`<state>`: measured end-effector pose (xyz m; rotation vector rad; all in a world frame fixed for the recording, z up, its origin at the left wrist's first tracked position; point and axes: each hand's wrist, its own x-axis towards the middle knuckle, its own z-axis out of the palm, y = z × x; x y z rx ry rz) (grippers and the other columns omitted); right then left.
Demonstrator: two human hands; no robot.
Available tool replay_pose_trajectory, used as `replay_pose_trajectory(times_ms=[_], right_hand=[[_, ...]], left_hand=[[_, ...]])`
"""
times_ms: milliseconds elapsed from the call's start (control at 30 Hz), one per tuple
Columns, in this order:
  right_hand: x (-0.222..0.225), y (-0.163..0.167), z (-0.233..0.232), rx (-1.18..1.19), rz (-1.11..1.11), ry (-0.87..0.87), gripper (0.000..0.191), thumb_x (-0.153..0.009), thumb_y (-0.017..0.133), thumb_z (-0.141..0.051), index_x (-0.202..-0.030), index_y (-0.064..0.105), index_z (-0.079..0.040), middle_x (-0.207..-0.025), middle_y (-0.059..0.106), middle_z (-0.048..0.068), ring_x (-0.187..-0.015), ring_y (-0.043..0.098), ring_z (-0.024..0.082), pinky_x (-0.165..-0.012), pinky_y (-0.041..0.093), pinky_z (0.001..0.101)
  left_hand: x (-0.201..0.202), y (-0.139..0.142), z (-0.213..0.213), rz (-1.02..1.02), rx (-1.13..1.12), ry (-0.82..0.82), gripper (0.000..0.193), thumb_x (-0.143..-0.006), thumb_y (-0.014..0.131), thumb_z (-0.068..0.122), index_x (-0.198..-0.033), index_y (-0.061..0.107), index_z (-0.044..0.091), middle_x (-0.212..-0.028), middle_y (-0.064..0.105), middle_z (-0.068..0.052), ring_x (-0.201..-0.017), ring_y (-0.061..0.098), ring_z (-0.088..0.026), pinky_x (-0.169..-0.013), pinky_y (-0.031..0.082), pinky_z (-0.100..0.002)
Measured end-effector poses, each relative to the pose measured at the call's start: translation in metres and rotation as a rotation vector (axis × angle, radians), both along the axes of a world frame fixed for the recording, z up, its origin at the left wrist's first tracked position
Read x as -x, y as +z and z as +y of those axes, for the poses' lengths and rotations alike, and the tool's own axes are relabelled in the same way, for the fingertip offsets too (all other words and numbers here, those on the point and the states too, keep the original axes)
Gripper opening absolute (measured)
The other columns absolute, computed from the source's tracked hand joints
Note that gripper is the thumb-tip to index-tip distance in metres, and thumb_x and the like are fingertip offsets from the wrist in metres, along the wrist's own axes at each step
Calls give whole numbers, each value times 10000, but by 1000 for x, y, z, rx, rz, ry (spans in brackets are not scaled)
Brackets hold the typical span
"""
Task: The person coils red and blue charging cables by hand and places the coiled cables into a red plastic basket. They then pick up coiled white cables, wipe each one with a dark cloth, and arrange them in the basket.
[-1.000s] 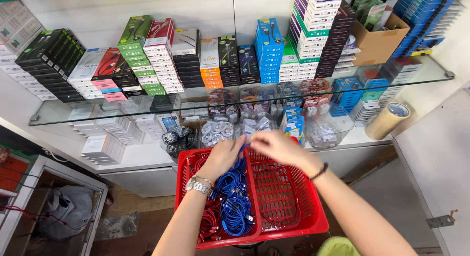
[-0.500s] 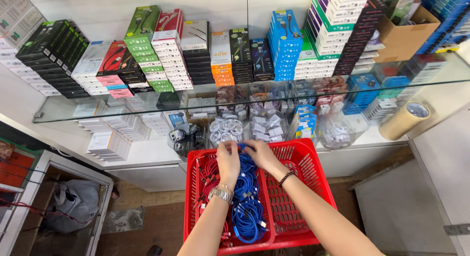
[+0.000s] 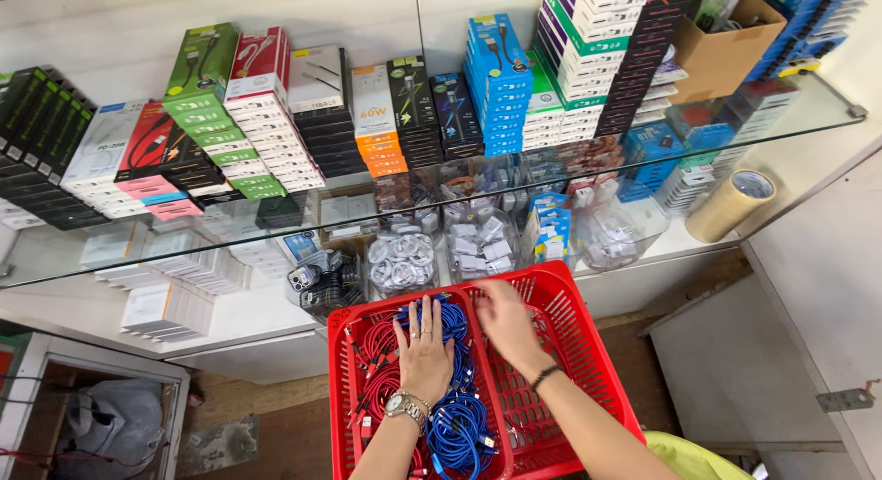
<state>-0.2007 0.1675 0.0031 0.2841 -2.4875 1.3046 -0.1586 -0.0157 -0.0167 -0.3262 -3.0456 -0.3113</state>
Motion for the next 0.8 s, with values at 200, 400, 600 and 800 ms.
replay_pose_trajectory(times_ms=[200,400,600,800], right_hand=[[-34,-65,72,-901,-783,-106,267,-1062,482,-191,-1216,652,-54,-1377,560,211,-1125,672,361,-908,579,442],[-48,-76,80,-844,-571,23,280,-830,637,-48,-1103,693,-77,-1412,534,133,-1159,621,356,-912,556,461],[1,16,101,-514,-387,395,107,-870,683,-85,-972,713,-71,-930,775,114,-908,744,288,-1021,488,433],[7,104,107,-49,-309,477,187,-868,660,-42,-1053,637,-36,-987,754,74,-951,746,202,-852,580,347]], left_hand=[[3,13,4,-34,-105,85,735,-943,548,345,-1564,258,78,-1626,253,-145,-1525,144,-396,-1197,80,-643],[7,35,11,225,-252,105,667,-925,611,250,-1517,364,66,-1535,412,-186,-1473,285,-400,-1183,181,-616],[19,78,50,148,-449,-337,596,-875,666,121,-1446,493,102,-1487,540,-158,-1446,426,-356,-1199,336,-474],[33,97,99,-200,-524,-280,508,-923,626,187,-1392,495,43,-1040,712,-197,-1027,676,-373,-892,533,-480]])
